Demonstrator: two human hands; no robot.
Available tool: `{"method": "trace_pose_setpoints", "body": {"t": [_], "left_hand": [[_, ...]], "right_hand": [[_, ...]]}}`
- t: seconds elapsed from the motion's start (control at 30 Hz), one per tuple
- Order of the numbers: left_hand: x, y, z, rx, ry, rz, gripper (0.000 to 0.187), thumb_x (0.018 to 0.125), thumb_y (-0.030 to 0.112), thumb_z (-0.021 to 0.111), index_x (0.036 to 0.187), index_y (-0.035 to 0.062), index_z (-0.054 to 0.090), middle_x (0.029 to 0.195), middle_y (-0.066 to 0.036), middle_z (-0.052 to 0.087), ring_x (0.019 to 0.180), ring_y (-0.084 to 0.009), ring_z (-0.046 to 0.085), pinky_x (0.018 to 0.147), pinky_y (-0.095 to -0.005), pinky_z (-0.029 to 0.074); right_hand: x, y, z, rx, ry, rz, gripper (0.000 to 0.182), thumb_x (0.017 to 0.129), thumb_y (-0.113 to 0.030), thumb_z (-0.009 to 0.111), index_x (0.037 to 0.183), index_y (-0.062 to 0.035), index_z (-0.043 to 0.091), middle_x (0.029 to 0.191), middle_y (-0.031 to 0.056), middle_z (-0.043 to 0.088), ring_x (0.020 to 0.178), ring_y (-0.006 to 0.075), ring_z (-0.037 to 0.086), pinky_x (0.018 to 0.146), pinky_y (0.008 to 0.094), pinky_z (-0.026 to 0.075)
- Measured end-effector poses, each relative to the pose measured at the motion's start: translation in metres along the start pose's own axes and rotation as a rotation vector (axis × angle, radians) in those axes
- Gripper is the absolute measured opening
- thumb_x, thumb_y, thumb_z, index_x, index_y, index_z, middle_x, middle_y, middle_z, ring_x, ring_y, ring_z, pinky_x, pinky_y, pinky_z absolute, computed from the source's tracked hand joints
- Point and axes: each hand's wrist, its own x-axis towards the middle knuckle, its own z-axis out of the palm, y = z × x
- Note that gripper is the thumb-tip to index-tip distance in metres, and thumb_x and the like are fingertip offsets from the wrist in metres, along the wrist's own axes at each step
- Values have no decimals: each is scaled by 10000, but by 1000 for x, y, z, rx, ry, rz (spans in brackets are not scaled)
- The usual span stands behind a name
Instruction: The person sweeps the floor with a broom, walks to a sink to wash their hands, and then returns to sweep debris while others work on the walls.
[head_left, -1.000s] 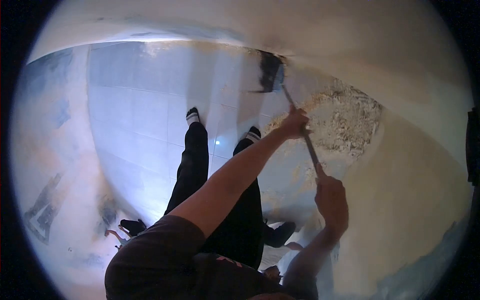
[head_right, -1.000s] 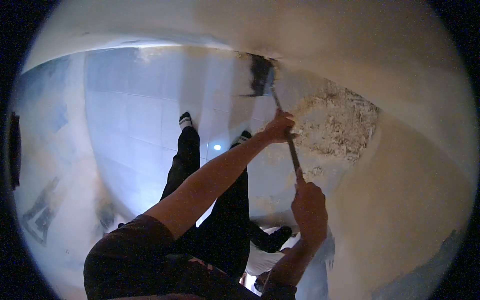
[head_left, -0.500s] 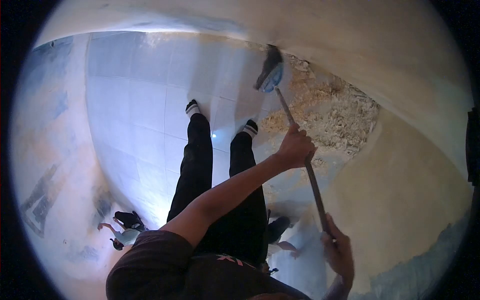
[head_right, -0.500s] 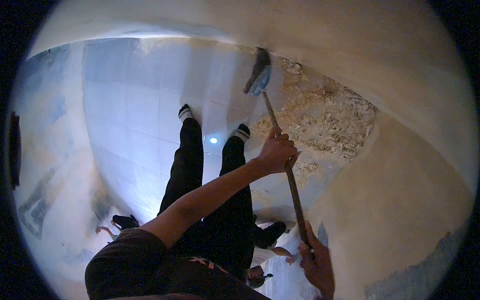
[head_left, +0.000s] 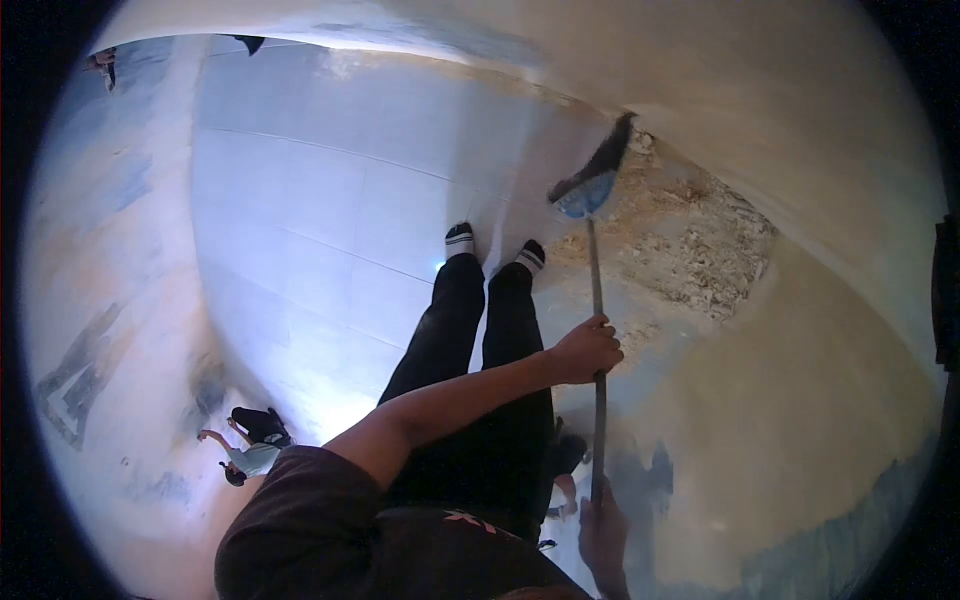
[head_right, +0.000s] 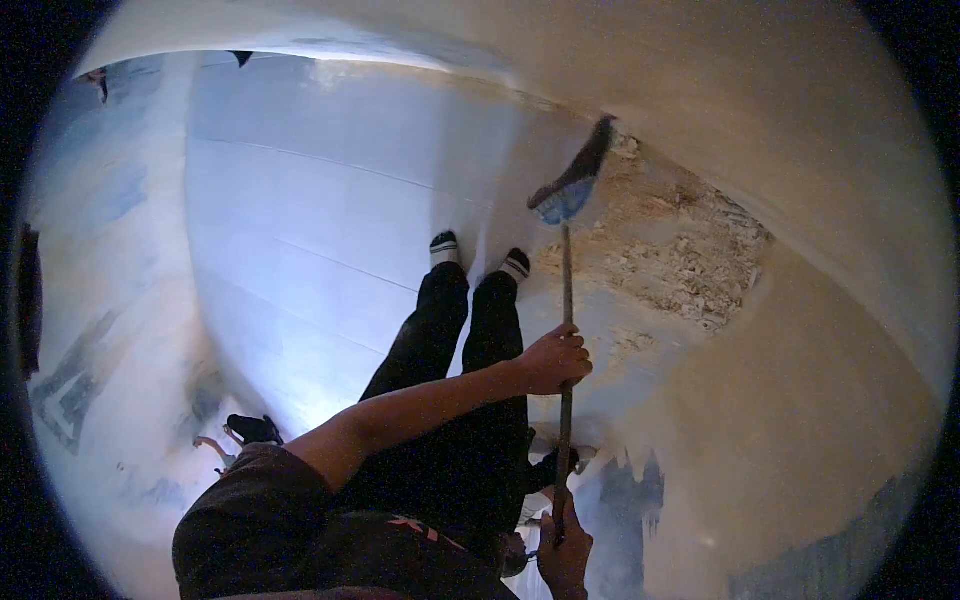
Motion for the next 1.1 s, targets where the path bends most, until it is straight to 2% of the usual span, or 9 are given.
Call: {"method": "trace_pose_setpoints", "body": {"t": [0.1,0.2,0.27,0.37,0.47,0.57,0.73,0.87,1.1], "left_hand": [[-45,-26,-28,49,-60,-164,187,569,174,699,698,148,565,712,-26,543,817,-225,560,934,-414,359],[-86,-70,-67,233,-314,-372,145,608,171,682,653,116,556,715,-52,539,811,-247,552,866,-424,396],[-144,-122,-61,153,210,-349,136,591,111,652,723,104,624,765,-59,584,893,-257,555,808,-433,419],[-197,-205,-53,198,144,-676,146,680,128,666,819,86,656,960,-130,572,1000,-320,517,843,-514,421],[-210,-250,-45,385,-68,-884,163,769,188,656,850,46,652,1197,-192,486,1208,-409,391,928,-609,371],[-185,-253,-22,327,-148,-908,223,819,279,609,892,75,660,1235,-175,479,1261,-444,322,947,-622,343],[-75,-193,26,200,-177,-900,261,840,320,573,994,129,662,1262,-136,459,1307,-410,253,948,-690,259],[8,-144,56,172,-69,-818,232,778,189,622,996,120,662,1235,-131,488,1262,-432,318,941,-654,301],[126,-84,123,285,-95,-524,137,728,201,670,848,137,660,1055,-123,543,1141,-371,444,877,-530,429]], "right_hand": [[19,-5,6,1,-168,2,454,893,-251,487,1324,-115,444,750,182,603,695,281,637,623,362,478],[68,-33,18,75,-379,-143,513,876,-193,574,1357,-119,411,669,78,576,589,146,549,563,299,464],[116,-56,42,236,-568,-116,542,873,-188,594,1371,-117,394,613,19,501,521,102,471,505,252,426],[189,-92,107,508,-745,-207,532,892,-212,577,1378,-112,384,587,-34,433,517,73,450,466,210,381],[236,-89,166,710,-704,-26,454,906,-205,548,1322,-53,447,628,20,519,550,93,489,496,262,421],[246,-77,154,190,-418,-358,387,914,-200,520,1243,4,506,750,143,622,617,207,583,587,347,471],[221,-36,57,-48,-126,-450,319,909,-165,515,1185,-12,557,694,160,590,644,256,584,618,344,462],[204,-7,-11,-224,-43,-391,320,900,-132,505,1191,-7,547,718,190,598,682,318,605,637,363,468],[180,76,-88,-193,138,-402,325,890,-65,480,1203,9,529,693,192,586,630,307,594,612,371,466]]}}
